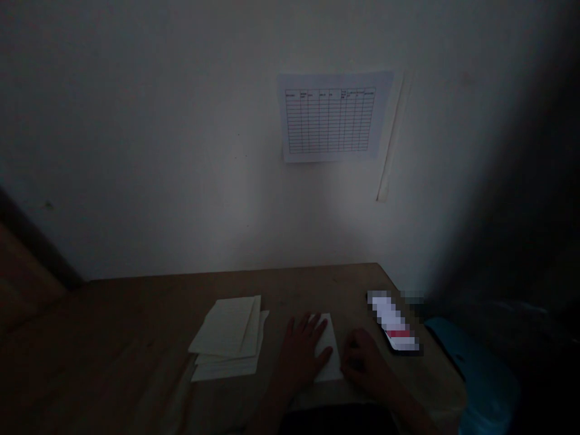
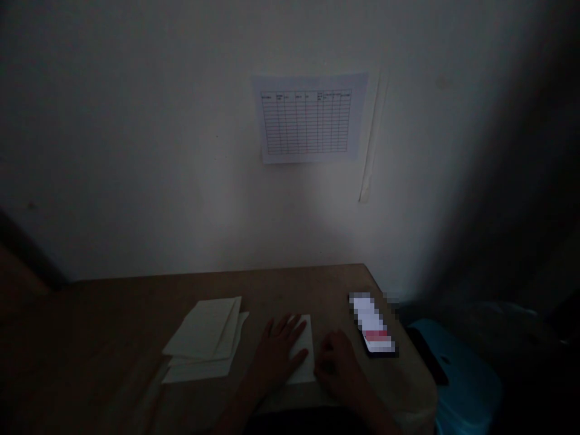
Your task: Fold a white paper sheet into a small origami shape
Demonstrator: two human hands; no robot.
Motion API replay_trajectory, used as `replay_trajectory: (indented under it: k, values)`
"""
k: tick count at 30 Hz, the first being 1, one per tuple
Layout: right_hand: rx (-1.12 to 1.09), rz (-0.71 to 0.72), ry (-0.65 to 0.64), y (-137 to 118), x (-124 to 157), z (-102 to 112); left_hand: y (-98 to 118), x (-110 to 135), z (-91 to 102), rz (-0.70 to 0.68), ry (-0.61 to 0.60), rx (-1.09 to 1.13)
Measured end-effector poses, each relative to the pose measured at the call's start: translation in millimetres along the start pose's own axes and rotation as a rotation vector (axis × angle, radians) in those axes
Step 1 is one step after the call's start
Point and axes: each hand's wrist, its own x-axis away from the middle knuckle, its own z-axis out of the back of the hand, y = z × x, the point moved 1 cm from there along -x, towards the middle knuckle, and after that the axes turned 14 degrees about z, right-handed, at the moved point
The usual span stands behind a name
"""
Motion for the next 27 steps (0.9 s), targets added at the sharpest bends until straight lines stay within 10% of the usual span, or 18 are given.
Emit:
replay_trajectory:
  k: [27]
  values:
    - [-0.060,0.019,0.018,13,3,-5,1,0,1.9,-0.001,0.000,-0.019]
